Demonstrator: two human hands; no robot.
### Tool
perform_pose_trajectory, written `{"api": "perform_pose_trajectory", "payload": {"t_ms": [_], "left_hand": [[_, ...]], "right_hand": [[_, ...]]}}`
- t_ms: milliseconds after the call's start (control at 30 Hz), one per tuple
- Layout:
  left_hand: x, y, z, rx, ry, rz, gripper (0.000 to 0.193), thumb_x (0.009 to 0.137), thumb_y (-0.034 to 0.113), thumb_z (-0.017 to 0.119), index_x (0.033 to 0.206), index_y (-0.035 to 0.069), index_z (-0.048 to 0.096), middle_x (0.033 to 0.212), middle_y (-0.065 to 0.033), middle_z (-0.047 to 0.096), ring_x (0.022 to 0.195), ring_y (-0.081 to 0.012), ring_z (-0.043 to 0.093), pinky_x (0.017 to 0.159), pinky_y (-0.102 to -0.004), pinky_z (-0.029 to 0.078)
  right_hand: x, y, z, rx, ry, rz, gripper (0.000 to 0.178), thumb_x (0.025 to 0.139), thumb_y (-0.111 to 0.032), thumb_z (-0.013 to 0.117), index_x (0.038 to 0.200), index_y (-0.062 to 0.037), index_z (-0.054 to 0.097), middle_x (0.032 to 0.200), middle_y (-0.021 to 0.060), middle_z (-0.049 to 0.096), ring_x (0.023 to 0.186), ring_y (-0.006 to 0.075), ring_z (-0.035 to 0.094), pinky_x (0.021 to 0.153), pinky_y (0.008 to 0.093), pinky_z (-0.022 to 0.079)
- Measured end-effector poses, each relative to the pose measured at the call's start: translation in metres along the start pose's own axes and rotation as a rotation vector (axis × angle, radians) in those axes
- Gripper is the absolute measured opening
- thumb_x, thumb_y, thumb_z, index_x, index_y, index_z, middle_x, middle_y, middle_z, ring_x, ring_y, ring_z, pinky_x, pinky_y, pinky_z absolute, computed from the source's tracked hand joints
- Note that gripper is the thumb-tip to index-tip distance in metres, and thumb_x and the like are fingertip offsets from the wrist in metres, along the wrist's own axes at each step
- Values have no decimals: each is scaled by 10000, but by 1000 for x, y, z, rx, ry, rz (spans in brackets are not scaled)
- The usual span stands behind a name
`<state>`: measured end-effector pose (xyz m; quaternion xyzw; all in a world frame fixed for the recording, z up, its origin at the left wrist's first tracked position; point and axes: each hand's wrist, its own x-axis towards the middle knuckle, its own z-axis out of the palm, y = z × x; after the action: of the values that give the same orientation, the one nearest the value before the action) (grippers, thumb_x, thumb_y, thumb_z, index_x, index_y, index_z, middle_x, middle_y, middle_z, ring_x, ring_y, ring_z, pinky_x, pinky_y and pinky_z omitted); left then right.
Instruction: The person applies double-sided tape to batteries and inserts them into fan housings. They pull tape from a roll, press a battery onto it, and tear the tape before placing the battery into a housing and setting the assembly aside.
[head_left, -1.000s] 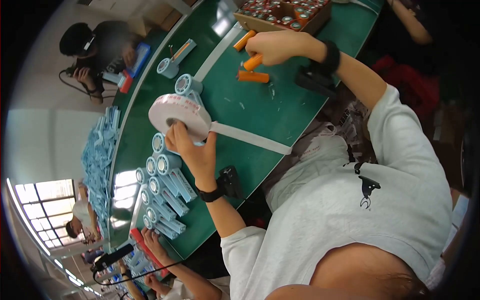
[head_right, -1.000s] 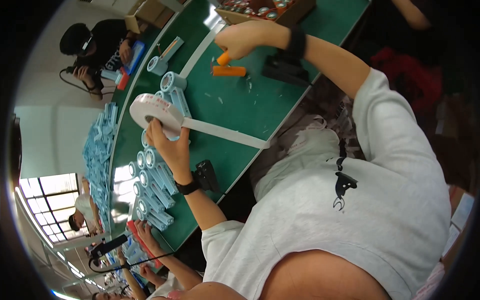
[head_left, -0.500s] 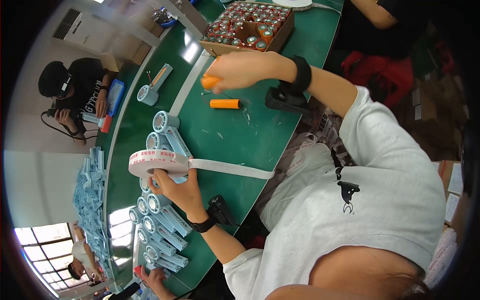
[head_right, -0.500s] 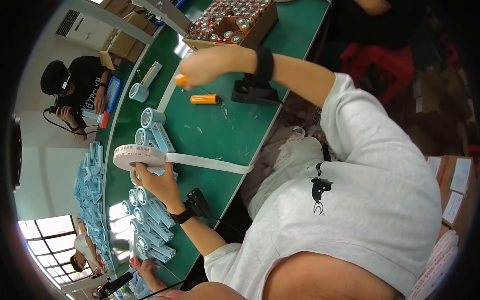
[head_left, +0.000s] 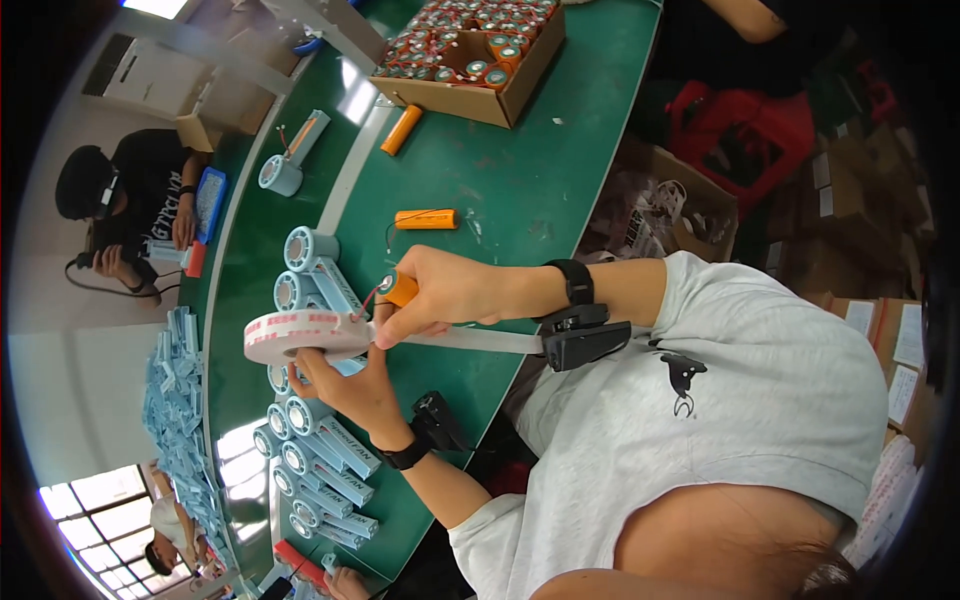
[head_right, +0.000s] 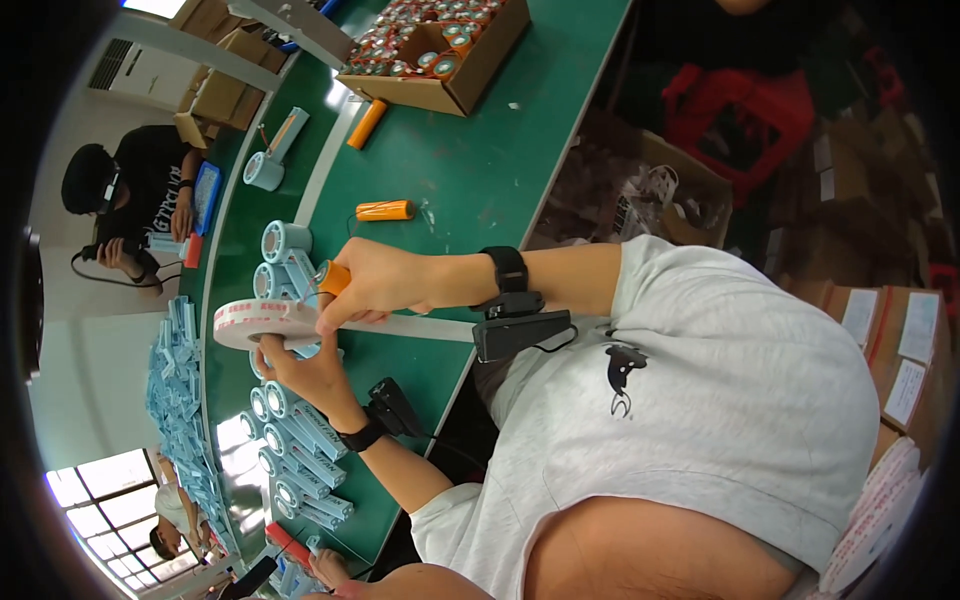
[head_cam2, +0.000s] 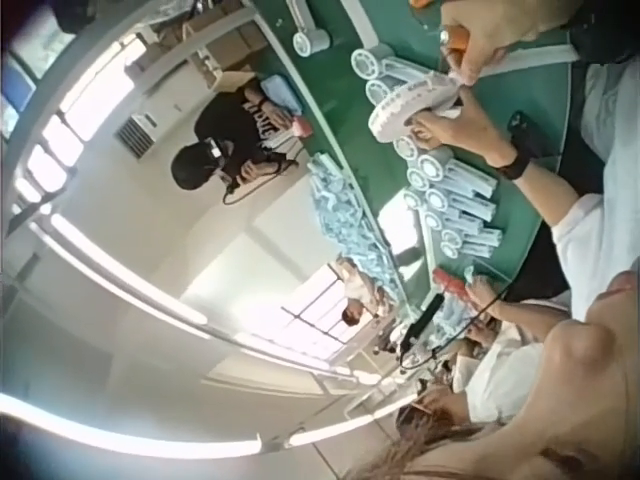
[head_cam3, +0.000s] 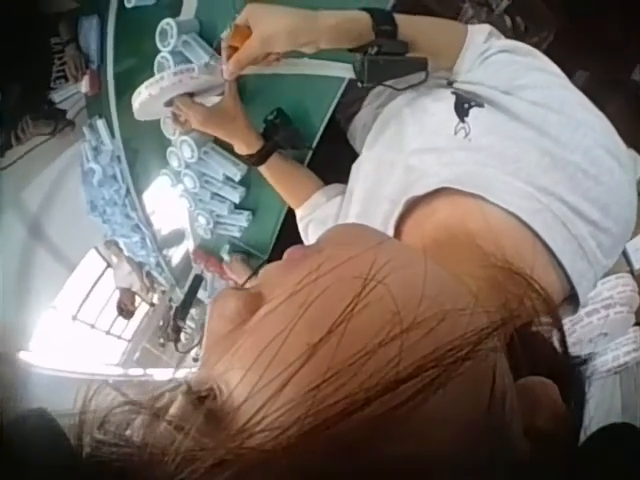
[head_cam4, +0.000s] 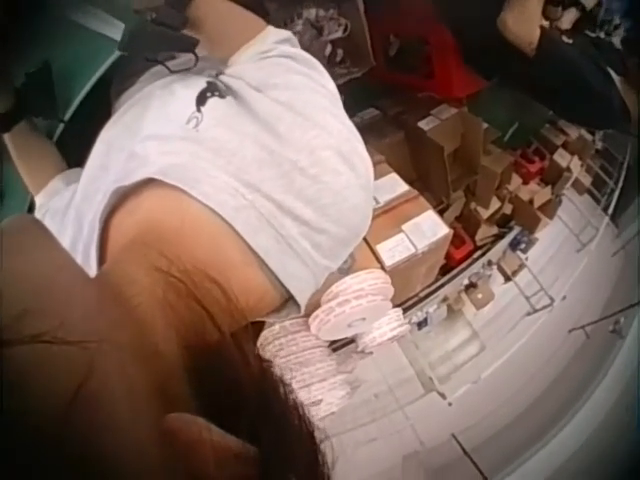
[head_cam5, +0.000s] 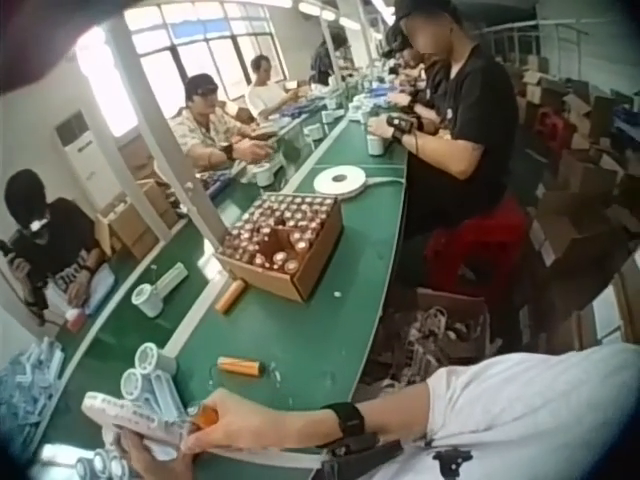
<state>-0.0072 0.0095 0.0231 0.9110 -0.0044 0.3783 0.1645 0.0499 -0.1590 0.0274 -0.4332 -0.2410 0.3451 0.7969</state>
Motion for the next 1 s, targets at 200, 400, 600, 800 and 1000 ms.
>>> {"api": "perform_pose_trajectory", "payload": {"t_ms": [200, 400, 600, 800, 1000], "left_hand": [[-2, -6, -10, 30, 29, -73, 533, 582, 250, 773, 936, 5, 458, 847, -102, 528, 877, -287, 452, 947, -446, 217], [-2, 3, -1, -56, -5, -211, 583, 564, 211, 791, 1002, 0, 468, 913, -92, 552, 916, -261, 424, 927, -392, 255], [9, -6, -21, -192, 118, -103, 595, 561, 197, 804, 1022, 8, 479, 933, -62, 587, 909, -233, 421, 908, -341, 278], [4, -13, -5, 95, 60, -59, 547, 587, 255, 790, 975, 5, 497, 886, -67, 603, 890, -229, 441, 895, -367, 274], [0, -6, -12, 197, -10, 31, 524, 592, 283, 781, 931, -5, 505, 849, -98, 597, 853, -247, 474, 883, -395, 269]], "right_hand": [[0, 0, 4, -224, 136, -128, 239, 643, -178, 742, 754, -3, 623, 527, -4, 489, 450, 59, 410, 413, 209, 289], [-4, 13, 5, -288, 143, -3, 249, 655, -178, 732, 784, 4, 620, 569, 8, 521, 512, 75, 463, 473, 230, 353], [-18, 13, -6, -506, -25, -41, 288, 697, -222, 700, 843, 7, 603, 627, 6, 530, 586, 82, 484, 523, 240, 376], [-24, -20, -48, -178, 185, -142, 247, 823, -192, 574, 952, 17, 559, 705, 34, 557, 627, 100, 510, 587, 239, 417], [0, -37, -20, -177, 206, -321, 279, 796, -165, 604, 965, 52, 556, 777, 75, 603, 635, 111, 560, 589, 225, 436]]}}
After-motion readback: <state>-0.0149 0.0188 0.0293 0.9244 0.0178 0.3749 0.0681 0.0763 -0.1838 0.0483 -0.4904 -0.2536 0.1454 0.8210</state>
